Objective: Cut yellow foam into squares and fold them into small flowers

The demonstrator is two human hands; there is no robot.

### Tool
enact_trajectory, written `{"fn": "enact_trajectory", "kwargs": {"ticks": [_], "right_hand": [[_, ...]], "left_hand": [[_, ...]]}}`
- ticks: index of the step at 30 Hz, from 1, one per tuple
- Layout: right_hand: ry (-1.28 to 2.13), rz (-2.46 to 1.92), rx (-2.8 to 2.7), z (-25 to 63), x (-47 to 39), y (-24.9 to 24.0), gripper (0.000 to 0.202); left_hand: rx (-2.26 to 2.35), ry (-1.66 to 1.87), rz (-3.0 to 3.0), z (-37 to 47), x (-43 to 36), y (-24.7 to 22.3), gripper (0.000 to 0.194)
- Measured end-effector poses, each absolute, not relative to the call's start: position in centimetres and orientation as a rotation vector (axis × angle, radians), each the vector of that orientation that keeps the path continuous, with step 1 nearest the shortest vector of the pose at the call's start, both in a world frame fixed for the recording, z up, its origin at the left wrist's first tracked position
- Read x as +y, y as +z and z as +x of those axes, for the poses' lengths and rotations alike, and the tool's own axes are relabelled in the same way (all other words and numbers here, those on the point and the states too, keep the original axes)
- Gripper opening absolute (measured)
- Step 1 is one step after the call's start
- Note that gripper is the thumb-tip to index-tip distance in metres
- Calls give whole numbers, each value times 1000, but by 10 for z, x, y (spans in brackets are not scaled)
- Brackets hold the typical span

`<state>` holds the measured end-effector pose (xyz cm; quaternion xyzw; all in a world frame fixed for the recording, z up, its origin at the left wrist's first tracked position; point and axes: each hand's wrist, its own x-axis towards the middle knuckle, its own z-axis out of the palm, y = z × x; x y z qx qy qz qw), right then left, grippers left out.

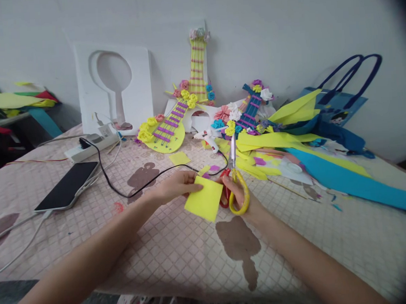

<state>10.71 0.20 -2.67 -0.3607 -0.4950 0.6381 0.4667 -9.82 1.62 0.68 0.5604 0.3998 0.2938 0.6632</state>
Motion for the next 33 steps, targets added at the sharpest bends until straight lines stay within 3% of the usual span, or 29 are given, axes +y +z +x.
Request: {"fn": "enact_trajectory", "kwargs": {"ticks": [3, 6, 18, 27, 33], "right_hand": [[1679, -903, -1241, 109, 2, -26, 36], [1734, -959, -1295, 109, 2, -28, 26], [1549, -936, -919, 108, 9, -29, 24], [1588, -907, -993, 107, 10, -27, 26], [1557, -876, -1004, 106, 11, -33, 26]], "left_hand": [[804, 528, 1332, -100, 15, 10, 26], [774, 487, 1380, -96, 13, 10, 24], [807, 739, 819, -83, 12, -4, 41], [981, 776, 873, -86, 16, -8, 35], [831, 835, 752, -80, 10, -9, 32]]}}
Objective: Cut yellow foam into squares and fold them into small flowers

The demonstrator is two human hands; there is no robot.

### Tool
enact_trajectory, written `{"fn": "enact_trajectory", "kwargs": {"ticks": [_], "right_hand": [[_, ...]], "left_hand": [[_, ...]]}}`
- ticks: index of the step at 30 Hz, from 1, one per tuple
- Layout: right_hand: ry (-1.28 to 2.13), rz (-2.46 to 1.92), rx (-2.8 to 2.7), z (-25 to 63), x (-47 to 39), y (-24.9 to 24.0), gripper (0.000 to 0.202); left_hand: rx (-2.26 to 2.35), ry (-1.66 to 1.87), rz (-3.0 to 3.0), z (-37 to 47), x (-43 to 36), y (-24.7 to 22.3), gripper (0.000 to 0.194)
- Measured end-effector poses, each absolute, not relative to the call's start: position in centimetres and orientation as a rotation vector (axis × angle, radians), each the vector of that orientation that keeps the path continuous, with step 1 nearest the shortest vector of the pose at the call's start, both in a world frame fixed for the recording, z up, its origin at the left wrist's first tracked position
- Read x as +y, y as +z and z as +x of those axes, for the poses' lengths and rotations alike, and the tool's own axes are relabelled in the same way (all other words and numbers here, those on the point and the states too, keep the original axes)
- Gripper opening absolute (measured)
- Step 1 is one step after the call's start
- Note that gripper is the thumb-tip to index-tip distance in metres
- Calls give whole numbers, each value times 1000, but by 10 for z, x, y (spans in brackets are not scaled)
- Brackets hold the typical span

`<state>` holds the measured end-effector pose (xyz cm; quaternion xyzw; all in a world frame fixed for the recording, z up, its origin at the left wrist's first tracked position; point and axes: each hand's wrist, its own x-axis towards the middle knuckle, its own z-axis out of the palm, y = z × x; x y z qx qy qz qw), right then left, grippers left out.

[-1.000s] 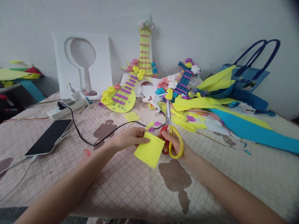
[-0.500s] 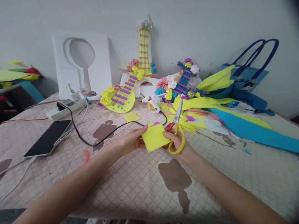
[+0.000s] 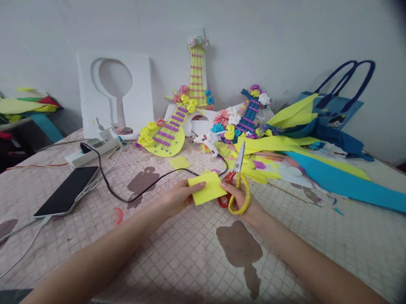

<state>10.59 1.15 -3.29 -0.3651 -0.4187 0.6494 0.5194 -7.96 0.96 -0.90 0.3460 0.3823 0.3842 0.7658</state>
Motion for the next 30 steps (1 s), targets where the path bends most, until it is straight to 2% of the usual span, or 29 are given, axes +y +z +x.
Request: {"fn": "enact_trajectory", "kwargs": {"ticks": [4, 8, 15, 20, 30], "right_hand": [[1647, -792, -973, 106, 10, -28, 40], [1945, -666, -949, 105, -1, -19, 60], [2329, -437, -1062, 97, -25, -19, 80], [2414, -414, -1151, 97, -27, -28, 83], [2473, -415, -1136, 94, -31, -23, 83]], "left_hand": [[868, 911, 651, -79, 13, -9, 27], [893, 1023, 584, -91, 28, -6, 23], [960, 1171, 491, -106, 44, 1, 21], [980, 1229, 449, -111, 48, 4, 14], [974, 1272, 427, -116, 49, 12, 12]]}}
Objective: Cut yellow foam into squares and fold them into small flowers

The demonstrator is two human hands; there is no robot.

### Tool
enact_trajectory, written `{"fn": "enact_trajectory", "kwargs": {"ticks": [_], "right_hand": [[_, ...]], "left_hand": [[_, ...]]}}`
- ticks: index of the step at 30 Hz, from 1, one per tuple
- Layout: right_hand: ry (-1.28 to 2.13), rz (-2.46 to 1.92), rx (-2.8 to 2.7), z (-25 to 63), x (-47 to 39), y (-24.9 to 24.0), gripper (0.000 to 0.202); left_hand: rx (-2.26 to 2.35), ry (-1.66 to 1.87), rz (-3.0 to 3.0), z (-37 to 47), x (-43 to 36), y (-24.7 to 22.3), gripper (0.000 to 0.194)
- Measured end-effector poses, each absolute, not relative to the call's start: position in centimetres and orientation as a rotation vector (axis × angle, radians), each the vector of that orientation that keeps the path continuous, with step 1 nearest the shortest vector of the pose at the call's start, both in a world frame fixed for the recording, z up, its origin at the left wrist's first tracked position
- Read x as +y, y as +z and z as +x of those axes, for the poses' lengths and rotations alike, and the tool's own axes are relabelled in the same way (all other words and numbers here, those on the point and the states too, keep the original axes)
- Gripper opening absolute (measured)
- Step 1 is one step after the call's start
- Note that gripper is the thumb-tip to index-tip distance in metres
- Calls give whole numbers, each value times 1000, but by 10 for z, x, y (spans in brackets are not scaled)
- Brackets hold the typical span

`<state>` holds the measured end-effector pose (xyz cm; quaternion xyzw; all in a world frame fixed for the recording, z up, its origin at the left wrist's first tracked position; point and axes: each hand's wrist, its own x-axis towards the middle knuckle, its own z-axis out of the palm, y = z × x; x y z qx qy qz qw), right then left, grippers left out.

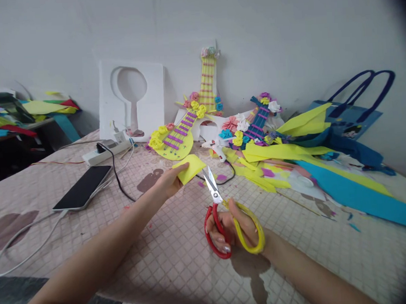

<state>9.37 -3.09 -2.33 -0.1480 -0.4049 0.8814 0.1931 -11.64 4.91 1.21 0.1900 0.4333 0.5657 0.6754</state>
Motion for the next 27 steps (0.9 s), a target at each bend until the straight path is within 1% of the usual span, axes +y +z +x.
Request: {"fn": "enact_trajectory", "kwargs": {"ticks": [4, 12, 17, 22, 27], "right_hand": [[2487, -388, -1147, 95, -29, -27, 82], [2466, -411, -1116, 96, -28, -26, 86], [2448, -383, -1106, 97, -27, -27, 86], [2421, -386, -1121, 97, -27, -27, 85], [2398, -389, -1151, 97, -27, -26, 81]], "left_hand": [[965, 1246, 474, -116, 48, 11, 18], [927, 1202, 590, -115, 43, 12, 20], [910, 1122, 751, -114, 39, 13, 33], [946, 1138, 835, -116, 41, 7, 42], [975, 1122, 935, -119, 41, 7, 41]]}}
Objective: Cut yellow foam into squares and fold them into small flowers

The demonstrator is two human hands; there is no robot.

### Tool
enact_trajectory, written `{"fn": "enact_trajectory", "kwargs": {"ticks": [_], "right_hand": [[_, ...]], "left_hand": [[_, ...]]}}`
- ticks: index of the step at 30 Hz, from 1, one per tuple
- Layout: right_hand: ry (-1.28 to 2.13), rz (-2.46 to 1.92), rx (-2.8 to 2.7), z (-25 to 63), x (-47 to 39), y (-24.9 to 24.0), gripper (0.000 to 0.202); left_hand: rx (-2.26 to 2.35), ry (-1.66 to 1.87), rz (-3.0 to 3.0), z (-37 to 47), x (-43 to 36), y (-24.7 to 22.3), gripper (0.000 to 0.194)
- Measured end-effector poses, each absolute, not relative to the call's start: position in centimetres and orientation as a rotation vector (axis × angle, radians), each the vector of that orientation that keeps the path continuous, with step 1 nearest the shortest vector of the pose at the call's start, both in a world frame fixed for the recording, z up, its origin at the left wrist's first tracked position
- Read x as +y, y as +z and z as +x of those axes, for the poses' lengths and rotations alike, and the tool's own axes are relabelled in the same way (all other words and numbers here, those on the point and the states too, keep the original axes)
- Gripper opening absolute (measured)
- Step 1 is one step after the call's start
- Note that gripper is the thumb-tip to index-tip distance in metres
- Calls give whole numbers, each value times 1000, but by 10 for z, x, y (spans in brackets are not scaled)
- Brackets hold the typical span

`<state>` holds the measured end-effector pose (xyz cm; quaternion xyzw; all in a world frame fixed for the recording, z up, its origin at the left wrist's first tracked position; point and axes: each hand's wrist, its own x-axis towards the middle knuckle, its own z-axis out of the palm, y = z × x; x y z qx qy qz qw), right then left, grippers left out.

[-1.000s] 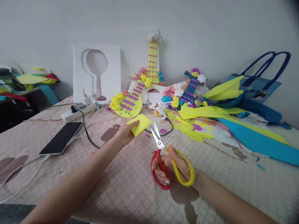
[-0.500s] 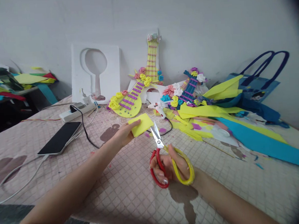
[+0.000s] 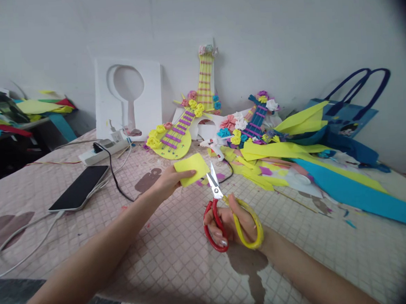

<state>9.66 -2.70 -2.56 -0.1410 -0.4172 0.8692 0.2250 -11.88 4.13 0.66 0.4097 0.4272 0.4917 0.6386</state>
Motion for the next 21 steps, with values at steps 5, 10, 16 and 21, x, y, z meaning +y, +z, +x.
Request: {"fn": "enact_trajectory", "kwargs": {"ticks": [5, 10, 16, 21], "right_hand": [[2396, -402, -1163, 97, -26, -27, 85], [2401, -419, -1174, 98, -26, -27, 86], [2422, -441, -1134, 97, -28, -23, 84], [2422, -420, -1106, 95, -28, -23, 80]], "left_hand": [[984, 1121, 1012, -120, 39, 11, 39], [983, 1155, 1079, -122, 40, 11, 39], [981, 1150, 1119, -122, 40, 12, 38], [958, 1163, 1119, -123, 41, 12, 36]]}}
